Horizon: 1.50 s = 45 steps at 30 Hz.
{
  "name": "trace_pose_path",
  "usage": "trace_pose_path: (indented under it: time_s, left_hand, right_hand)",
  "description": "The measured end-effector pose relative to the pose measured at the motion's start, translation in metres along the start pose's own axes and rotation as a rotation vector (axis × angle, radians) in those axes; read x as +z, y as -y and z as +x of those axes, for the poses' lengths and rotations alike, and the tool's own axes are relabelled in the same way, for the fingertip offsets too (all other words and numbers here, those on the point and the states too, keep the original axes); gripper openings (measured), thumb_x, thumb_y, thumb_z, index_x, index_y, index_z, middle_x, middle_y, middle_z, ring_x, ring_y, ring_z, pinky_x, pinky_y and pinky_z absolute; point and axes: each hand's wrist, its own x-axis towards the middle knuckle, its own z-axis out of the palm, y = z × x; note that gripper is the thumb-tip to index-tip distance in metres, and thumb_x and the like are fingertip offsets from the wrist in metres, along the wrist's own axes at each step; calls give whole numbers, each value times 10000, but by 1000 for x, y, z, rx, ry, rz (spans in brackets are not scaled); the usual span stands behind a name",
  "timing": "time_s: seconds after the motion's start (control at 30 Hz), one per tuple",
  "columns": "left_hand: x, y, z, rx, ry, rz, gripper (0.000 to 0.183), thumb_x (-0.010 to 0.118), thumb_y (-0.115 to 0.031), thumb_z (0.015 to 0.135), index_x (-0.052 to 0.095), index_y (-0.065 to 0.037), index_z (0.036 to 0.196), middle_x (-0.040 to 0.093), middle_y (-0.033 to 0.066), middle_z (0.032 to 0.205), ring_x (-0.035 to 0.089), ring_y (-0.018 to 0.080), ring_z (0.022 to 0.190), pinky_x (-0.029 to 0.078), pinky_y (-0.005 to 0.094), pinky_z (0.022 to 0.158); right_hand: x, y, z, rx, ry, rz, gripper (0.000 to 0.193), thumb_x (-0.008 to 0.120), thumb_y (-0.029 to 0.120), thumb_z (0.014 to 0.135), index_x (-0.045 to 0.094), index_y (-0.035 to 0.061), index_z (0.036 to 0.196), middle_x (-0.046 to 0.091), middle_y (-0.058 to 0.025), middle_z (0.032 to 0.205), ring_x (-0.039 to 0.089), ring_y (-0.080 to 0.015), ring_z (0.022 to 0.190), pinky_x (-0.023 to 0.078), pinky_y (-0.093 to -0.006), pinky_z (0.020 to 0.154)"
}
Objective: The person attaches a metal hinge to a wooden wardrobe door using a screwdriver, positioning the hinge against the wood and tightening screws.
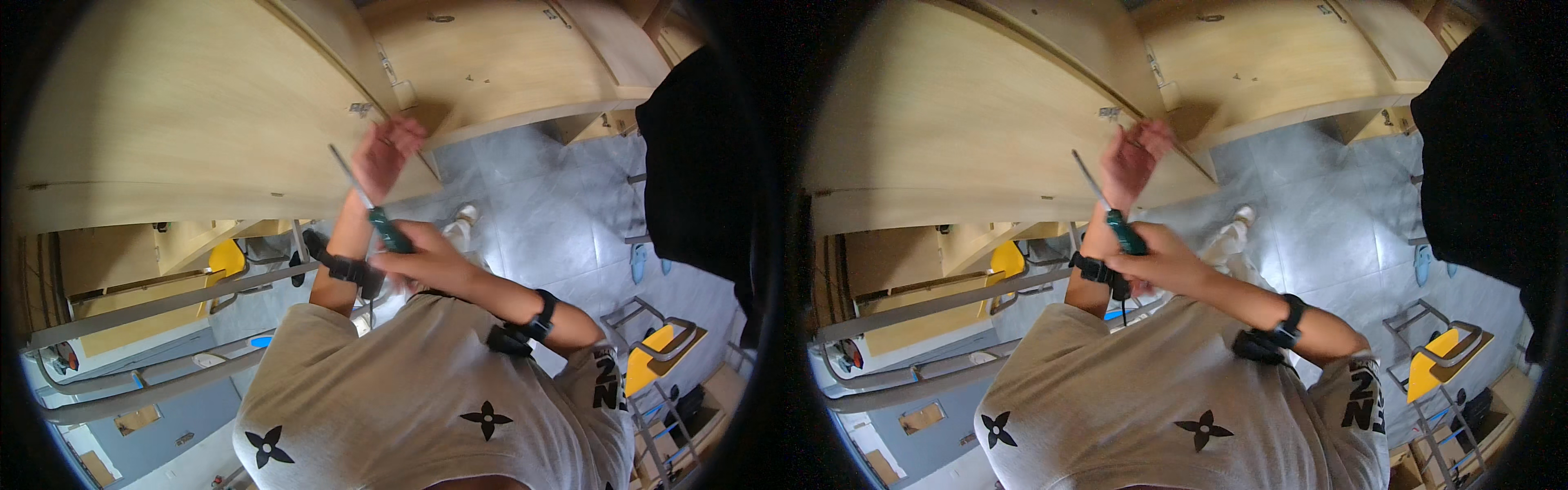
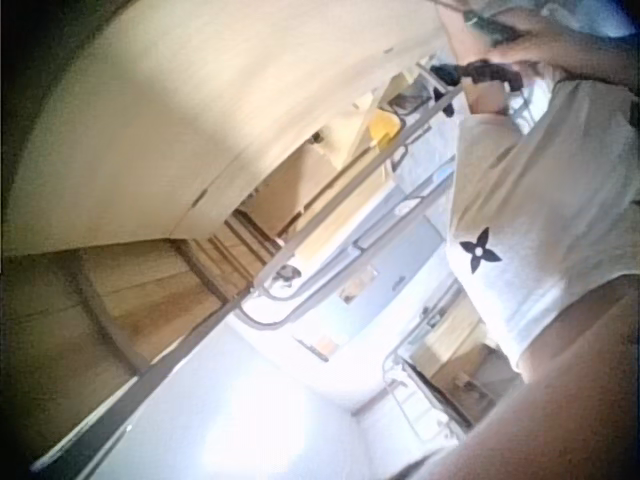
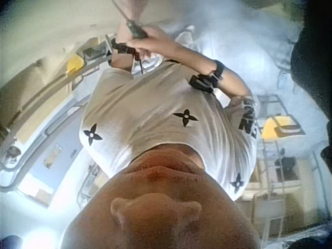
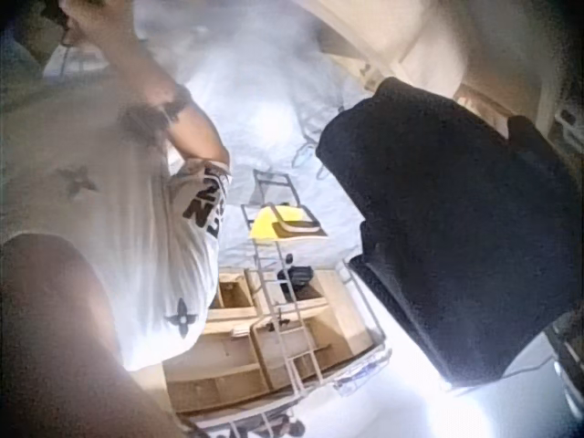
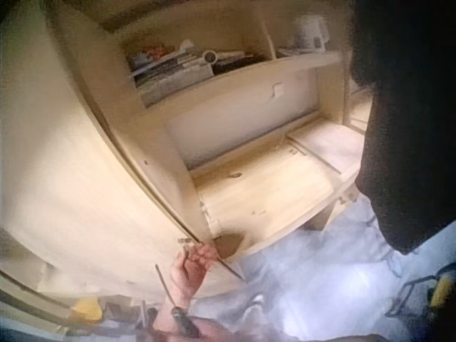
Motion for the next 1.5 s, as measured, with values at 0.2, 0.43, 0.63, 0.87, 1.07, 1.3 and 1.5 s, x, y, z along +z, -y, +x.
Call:
trace_pose_path:
  time_s: [0.2, 0.43, 0.63, 0.87, 1.07, 1.3, 1.5]
  left_hand:
    - [-15, 131, 74, -33, 91, 956, 284, 610, -182, 833, 593, -3, 1052, 676, 154, 926, 662, 277, 854, 525, 376, 780]
    - [-60, 232, 256, 101, -300, 1927, 229, 569, -171, 869, 585, -69, 1074, 658, 155, 967, 636, 306, 888, 514, 382, 748]
    - [-79, 239, 315, 187, -154, 1873, 159, 523, -162, 882, 589, -17, 866, 597, 135, 845, 577, 276, 752, 480, 356, 682]
    - [-64, 244, 317, 278, -80, 2004, 119, 579, -102, 820, 599, -29, 912, 625, 172, 889, 621, 335, 795, 510, 412, 679]
    - [-46, 237, 304, 322, -193, 1849, 175, 610, -93, 800, 594, -15, 956, 641, 194, 928, 641, 330, 747, 531, 382, 646]
    - [74, 189, 166, -378, -3, -58, 177, 560, -11, 859, 562, 29, 1031, 617, 156, 987, 612, 270, 952, 503, 392, 895]
    - [101, 145, 54, -403, 172, -220, 209, 563, -43, 872, 550, 37, 1065, 598, 124, 1075, 561, 244, 1079, 414, 388, 1033]
  right_hand:
    - [-137, 31, -79, -2, -592, -168, 150, 608, 39, 817, 536, 33, 949, 565, -20, 697, 536, -96, 512, 403, -226, 439]
    - [-193, 27, -133, -97, -1068, 45, 206, 588, 114, 832, 499, 18, 991, 549, -53, 691, 530, -137, 505, 351, -231, 413]
    - [-194, 31, -141, -120, -1250, 190, 204, 563, 60, 817, 495, -12, 996, 563, -63, 705, 532, -127, 510, 357, -230, 422]
    - [-201, 32, -139, -145, -1207, 160, 225, 541, 12, 808, 503, -26, 1026, 590, -77, 733, 532, -125, 513, 352, -233, 420]
    - [-193, 34, -140, -53, -1204, -56, 159, 571, 70, 835, 541, -2, 973, 546, -26, 638, 490, -92, 468, 338, -227, 407]
    - [-167, 37, -140, -128, -1076, -374, 225, 577, 230, 911, 596, 7, 940, 491, 25, 578, 441, -56, 496, 350, -223, 462]
    - [-141, 8, -152, -178, -958, -462, 241, 562, 234, 919, 578, 1, 859, 491, 14, 561, 430, -60, 506, 343, -236, 476]
